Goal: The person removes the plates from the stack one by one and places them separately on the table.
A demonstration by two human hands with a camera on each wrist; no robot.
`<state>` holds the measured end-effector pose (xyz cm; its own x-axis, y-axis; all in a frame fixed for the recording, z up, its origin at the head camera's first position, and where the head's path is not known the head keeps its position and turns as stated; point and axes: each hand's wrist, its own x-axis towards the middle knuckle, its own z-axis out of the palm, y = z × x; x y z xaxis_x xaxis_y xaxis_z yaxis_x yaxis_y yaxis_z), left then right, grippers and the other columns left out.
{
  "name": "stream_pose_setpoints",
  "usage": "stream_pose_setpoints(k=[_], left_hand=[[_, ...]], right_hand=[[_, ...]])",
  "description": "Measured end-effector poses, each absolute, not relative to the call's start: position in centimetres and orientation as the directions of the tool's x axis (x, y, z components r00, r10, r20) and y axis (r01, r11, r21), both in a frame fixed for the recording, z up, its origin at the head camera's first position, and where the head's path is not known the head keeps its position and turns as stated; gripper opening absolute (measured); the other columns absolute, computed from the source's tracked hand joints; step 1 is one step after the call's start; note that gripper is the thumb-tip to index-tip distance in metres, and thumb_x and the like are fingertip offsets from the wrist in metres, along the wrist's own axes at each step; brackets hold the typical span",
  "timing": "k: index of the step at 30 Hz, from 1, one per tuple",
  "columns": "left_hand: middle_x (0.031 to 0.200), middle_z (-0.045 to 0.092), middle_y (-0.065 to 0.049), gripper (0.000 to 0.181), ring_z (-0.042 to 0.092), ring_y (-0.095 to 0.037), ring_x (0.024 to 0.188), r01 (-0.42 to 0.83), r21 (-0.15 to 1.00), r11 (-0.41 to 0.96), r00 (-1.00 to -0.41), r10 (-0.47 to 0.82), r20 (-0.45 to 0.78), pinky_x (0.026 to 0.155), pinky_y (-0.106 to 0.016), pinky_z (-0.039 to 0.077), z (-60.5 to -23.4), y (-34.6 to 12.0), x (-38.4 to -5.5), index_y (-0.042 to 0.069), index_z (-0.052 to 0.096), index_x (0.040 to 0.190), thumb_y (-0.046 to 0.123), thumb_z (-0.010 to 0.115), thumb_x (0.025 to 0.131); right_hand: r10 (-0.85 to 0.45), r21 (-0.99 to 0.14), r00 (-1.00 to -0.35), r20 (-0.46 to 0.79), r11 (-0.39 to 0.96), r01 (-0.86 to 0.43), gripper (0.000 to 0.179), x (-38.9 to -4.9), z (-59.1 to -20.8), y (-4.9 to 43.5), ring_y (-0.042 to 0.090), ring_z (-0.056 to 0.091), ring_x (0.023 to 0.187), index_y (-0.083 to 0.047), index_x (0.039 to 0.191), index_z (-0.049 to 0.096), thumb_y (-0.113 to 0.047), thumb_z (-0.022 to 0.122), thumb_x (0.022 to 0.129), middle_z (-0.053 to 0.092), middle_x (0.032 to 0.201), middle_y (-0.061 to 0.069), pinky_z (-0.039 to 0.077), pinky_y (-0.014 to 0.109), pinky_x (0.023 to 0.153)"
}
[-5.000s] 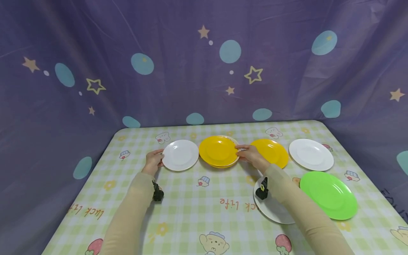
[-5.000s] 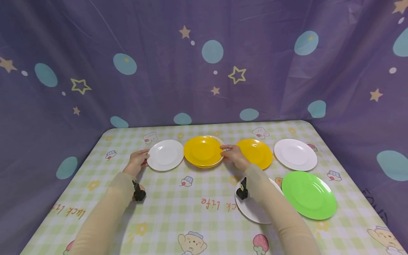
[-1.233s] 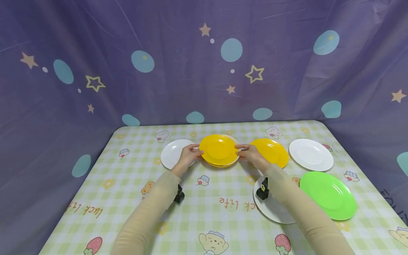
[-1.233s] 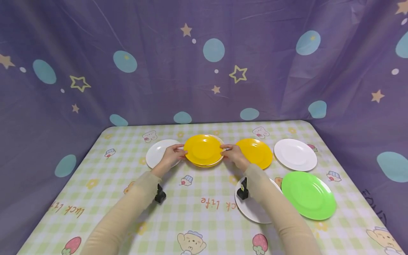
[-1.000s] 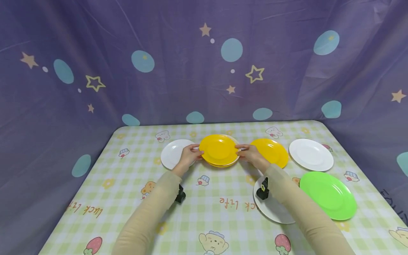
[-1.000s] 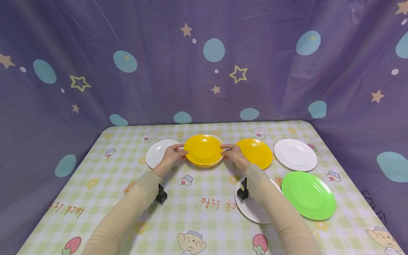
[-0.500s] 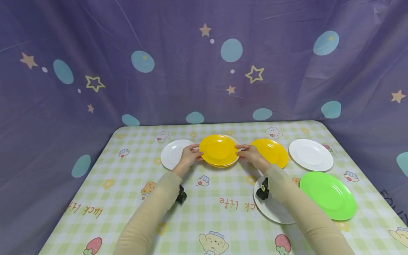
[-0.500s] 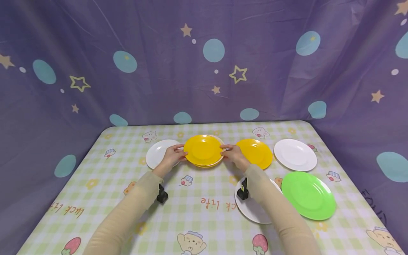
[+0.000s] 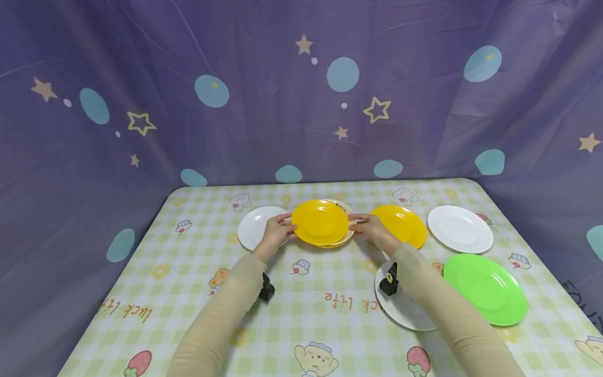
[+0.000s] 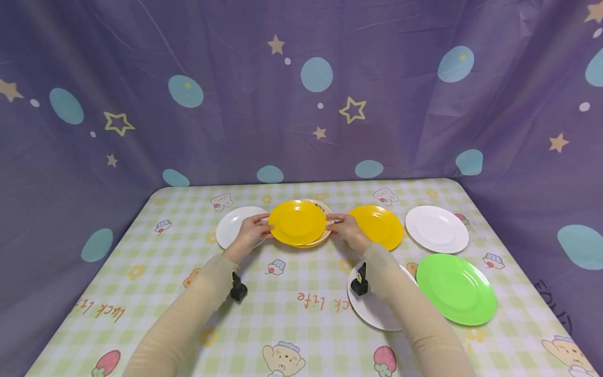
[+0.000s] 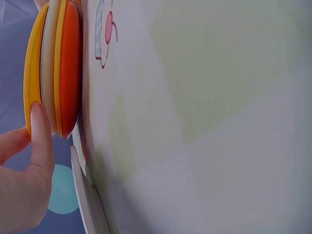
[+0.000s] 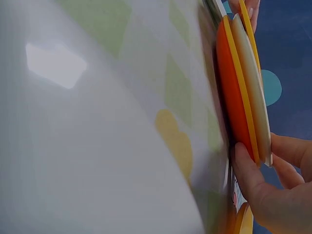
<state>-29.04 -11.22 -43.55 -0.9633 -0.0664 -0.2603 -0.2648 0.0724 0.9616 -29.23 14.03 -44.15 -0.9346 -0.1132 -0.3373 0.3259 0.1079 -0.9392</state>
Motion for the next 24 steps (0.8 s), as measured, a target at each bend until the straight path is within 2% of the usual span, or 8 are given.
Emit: stream_pose_setpoints(k=[3, 7, 13, 21, 24], left_hand=[[0.096, 0.057, -0.016, 0.043, 0.057, -0.011, 0.057, -0.287, 0.957, 0.044, -0.957, -0.063, -0.284, 0.06, -0.026, 0.054, -43.3, -11.4, -28.9, 0.002, 0.05, 0.123, -0.005, 0.058, 0.081], [0.097, 0.058, -0.015, 0.044, 0.058, -0.012, 0.057, -0.294, 0.956, 0.02, -0.954, -0.059, -0.292, 0.064, -0.029, 0.054, -42.9, -11.6, -28.6, 0.003, 0.05, 0.123, -0.005, 0.057, 0.081], [0.097, 0.06, -0.018, 0.042, 0.057, -0.012, 0.054, -0.261, 0.964, 0.043, -0.964, -0.074, -0.257, 0.065, -0.033, 0.054, -42.7, -12.0, -28.4, 0.002, 0.052, 0.121, -0.006, 0.057, 0.08], [0.094, 0.06, -0.016, 0.042, 0.056, -0.011, 0.053, -0.254, 0.967, 0.033, -0.965, -0.076, -0.251, 0.057, -0.026, 0.054, -42.5, -12.7, -28.2, 0.002, 0.051, 0.122, -0.005, 0.057, 0.081], [0.091, 0.06, -0.013, 0.043, 0.056, -0.009, 0.053, -0.248, 0.969, 0.021, -0.967, -0.074, -0.246, 0.055, -0.022, 0.053, -42.4, -12.9, -28.1, 0.001, 0.051, 0.122, -0.006, 0.058, 0.08]], right_hand=[[-0.118, -0.94, -0.935, -0.335, 0.115, 0.322, 0.043, -29.2, -44.2, 14.1, 0.008, 0.056, 0.078, 0.002, 0.126, 0.046, 0.0, 0.055, 0.084, 0.043, 0.127, 0.022, 0.049, 0.029, 0.082], [-0.123, -0.942, -0.936, -0.33, 0.112, 0.317, 0.043, -29.2, -44.2, 14.1, 0.009, 0.056, 0.081, 0.003, 0.126, 0.045, 0.001, 0.054, 0.084, 0.042, 0.129, 0.022, 0.049, 0.028, 0.082], [-0.106, -0.935, -0.933, -0.345, 0.122, 0.332, 0.044, -29.1, -44.1, 14.0, 0.012, 0.056, 0.084, 0.0, 0.127, 0.046, 0.001, 0.056, 0.084, 0.046, 0.121, 0.022, 0.047, 0.032, 0.086], [-0.094, -0.931, -0.929, -0.357, 0.121, 0.346, 0.044, -29.3, -44.1, 13.9, 0.011, 0.056, 0.081, -0.001, 0.126, 0.047, 0.001, 0.056, 0.084, 0.047, 0.117, 0.02, 0.047, 0.032, 0.086], [-0.105, -0.936, -0.933, -0.344, 0.117, 0.332, 0.044, -29.2, -44.1, 14.0, 0.009, 0.055, 0.08, 0.001, 0.126, 0.046, 0.002, 0.055, 0.083, 0.044, 0.123, 0.022, 0.048, 0.031, 0.084]])
